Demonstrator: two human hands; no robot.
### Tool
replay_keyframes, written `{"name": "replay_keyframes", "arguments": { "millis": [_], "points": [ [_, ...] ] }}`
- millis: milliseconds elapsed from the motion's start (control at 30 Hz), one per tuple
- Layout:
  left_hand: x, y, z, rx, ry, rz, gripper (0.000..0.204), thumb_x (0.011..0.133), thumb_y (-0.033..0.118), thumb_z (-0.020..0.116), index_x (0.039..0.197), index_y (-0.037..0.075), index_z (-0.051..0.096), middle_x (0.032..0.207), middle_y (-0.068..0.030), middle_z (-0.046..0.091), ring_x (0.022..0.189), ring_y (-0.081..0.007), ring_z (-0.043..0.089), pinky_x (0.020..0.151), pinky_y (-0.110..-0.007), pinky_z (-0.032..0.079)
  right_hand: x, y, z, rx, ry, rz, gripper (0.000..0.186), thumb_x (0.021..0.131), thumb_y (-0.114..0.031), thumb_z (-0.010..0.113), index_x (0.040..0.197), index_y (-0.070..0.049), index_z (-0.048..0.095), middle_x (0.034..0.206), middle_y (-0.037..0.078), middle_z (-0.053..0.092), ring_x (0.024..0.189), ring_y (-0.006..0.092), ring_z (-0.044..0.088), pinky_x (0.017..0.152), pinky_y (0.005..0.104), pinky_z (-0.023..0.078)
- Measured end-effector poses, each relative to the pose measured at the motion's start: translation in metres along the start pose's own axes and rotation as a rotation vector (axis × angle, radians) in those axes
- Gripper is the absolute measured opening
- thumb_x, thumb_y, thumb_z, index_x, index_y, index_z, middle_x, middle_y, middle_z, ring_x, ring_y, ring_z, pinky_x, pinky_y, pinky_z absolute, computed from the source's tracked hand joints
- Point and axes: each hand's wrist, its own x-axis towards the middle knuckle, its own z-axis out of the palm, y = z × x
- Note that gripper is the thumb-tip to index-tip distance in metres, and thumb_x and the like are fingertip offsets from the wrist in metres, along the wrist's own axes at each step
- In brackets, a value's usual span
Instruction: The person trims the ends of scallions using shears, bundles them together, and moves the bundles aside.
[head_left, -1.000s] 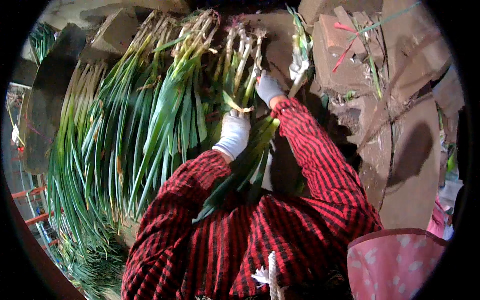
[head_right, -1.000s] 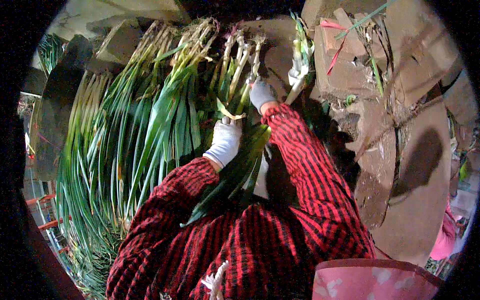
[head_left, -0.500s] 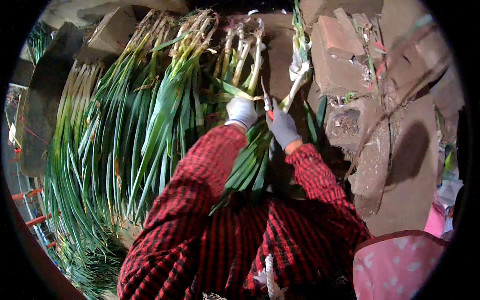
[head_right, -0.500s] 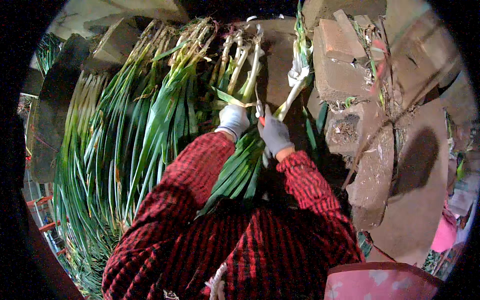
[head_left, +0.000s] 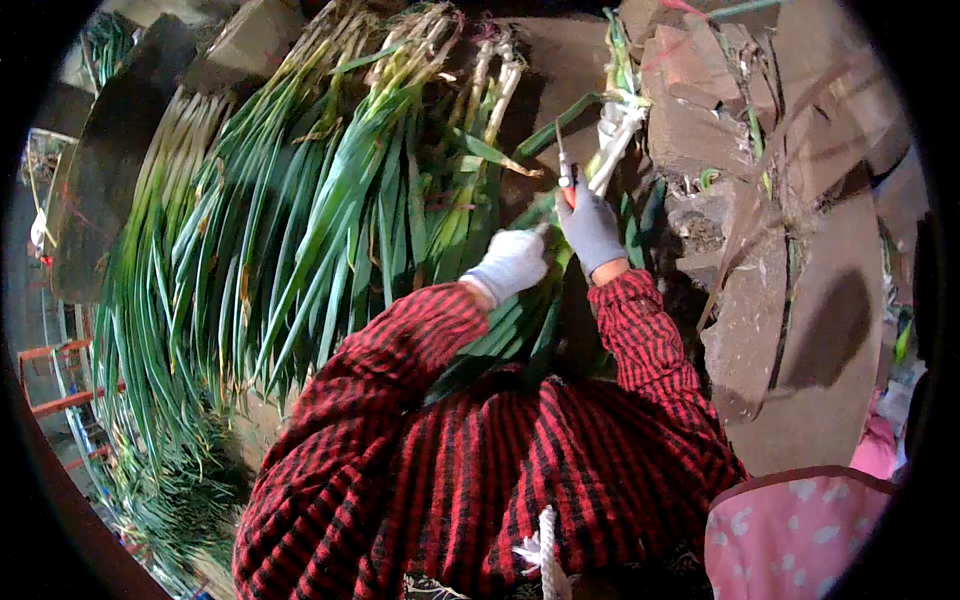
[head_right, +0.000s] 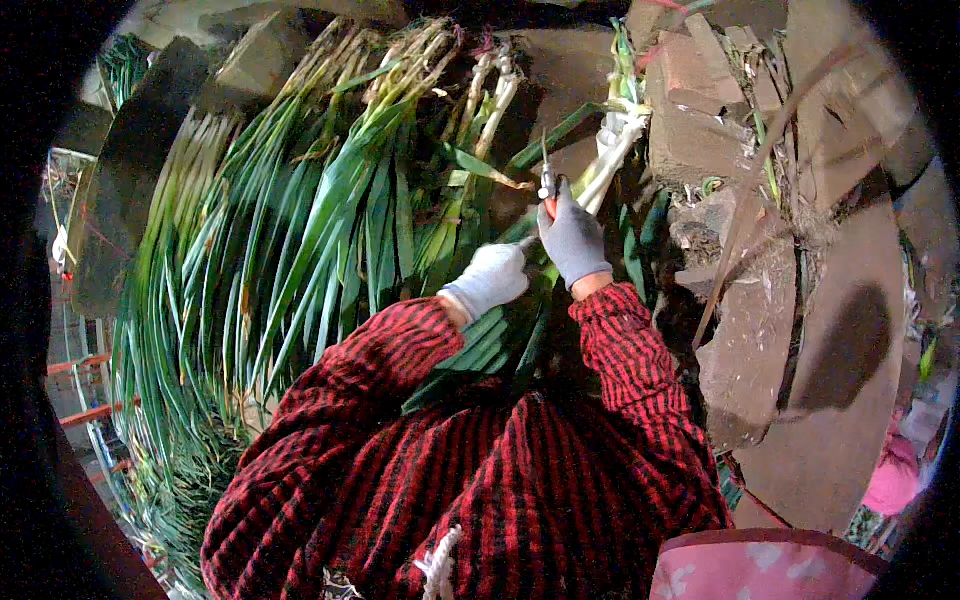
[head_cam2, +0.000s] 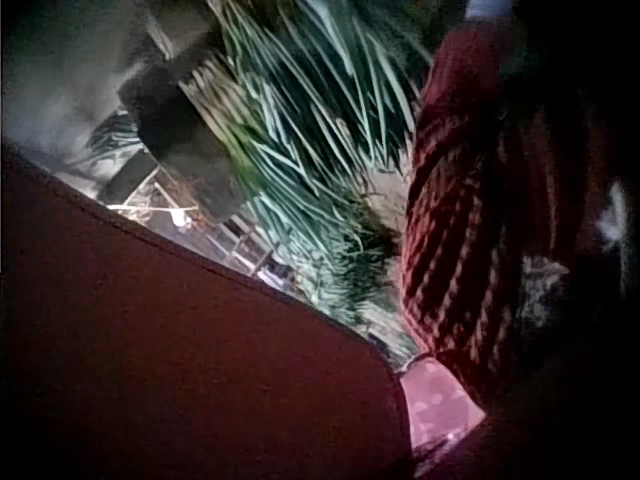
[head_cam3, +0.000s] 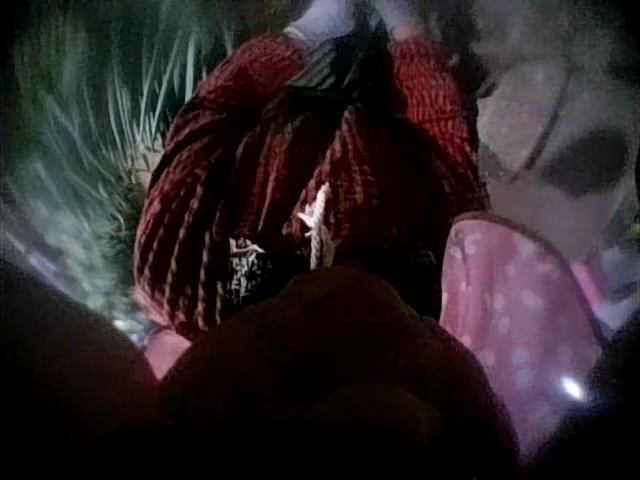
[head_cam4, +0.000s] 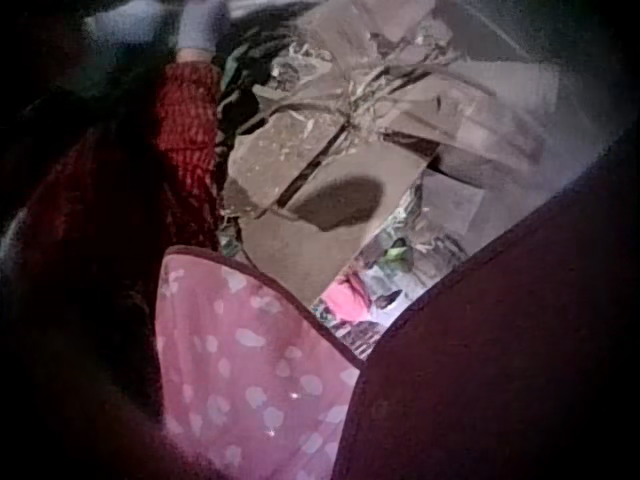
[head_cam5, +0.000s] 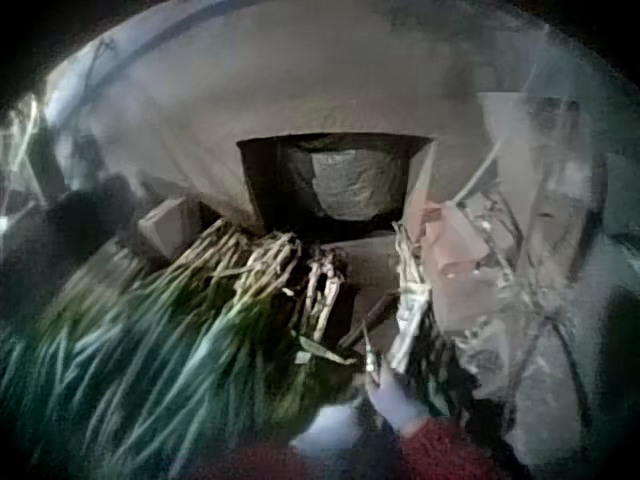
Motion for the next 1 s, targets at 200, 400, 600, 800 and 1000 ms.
{"name": "replay_keyframes", "arguments": {
  "millis": [200, 400, 600, 800, 1000],
  "points": [
    [-0.083, -0.080, -0.033, -0.076, 0.372, -0.377, 0.041, 0.080, 0.021, 0.063, 0.119, 0.009, 0.055, 0.114, -0.0163, 0.057, 0.104, -0.0367, 0.057, 0.083, -0.049, 0.047, -0.056, -0.034, 0.026, -0.011, -0.217, -0.209, 0.056, 0.090, -0.031, 0.054, 0.136, -0.003, 0.038, 0.087, 0.020, 0.066, 0.075, 0.0376, 0.065, 0.068, 0.0474, 0.051],
    [-0.062, -0.099, -0.023, -0.053, 0.563, -0.332, 0.024, 0.077, 0.015, 0.064, 0.099, 0.006, 0.061, 0.099, -0.0173, 0.060, 0.091, -0.0384, 0.059, 0.080, -0.048, 0.048, -0.082, -0.048, 0.036, 0.028, -0.306, -0.229, 0.056, 0.089, -0.027, 0.056, 0.138, -0.005, 0.038, 0.085, 0.022, 0.065, 0.077, 0.0389, 0.064, 0.068, 0.0490, 0.050],
    [-0.068, -0.095, -0.015, -0.151, 0.652, -0.286, 0.027, 0.075, 0.016, 0.066, 0.099, 0.005, 0.059, 0.096, -0.0189, 0.059, 0.084, -0.0398, 0.059, 0.074, -0.048, 0.049, -0.076, -0.048, 0.041, 0.003, -0.308, -0.287, 0.059, 0.089, -0.028, 0.056, 0.139, -0.004, 0.035, 0.088, 0.022, 0.065, 0.077, 0.0375, 0.064, 0.068, 0.0484, 0.050],
    [-0.073, -0.072, -0.026, 0.063, 0.424, -0.354, 0.056, 0.073, 0.023, 0.071, 0.122, 0.006, 0.052, 0.116, -0.0145, 0.054, 0.105, -0.0347, 0.053, 0.083, -0.045, 0.049, -0.027, -0.046, 0.053, -0.074, -0.278, -0.217, 0.057, 0.088, -0.028, 0.056, 0.136, -0.004, 0.037, 0.089, 0.022, 0.065, 0.077, 0.0384, 0.065, 0.068, 0.0493, 0.051],
    [-0.051, -0.072, -0.023, 0.179, 0.278, -0.434, 0.075, 0.069, 0.025, 0.072, 0.133, 0.000, 0.041, 0.122, -0.0163, 0.050, 0.113, -0.0338, 0.048, 0.090, -0.045, 0.046, 0.097, -0.040, 0.080, -0.112, -0.185, -0.093, 0.055, 0.088, -0.030, 0.057, 0.131, -0.001, 0.040, 0.094, 0.024, 0.065, 0.085, 0.0401, 0.065, 0.075, 0.0494, 0.052]
  ]
}}
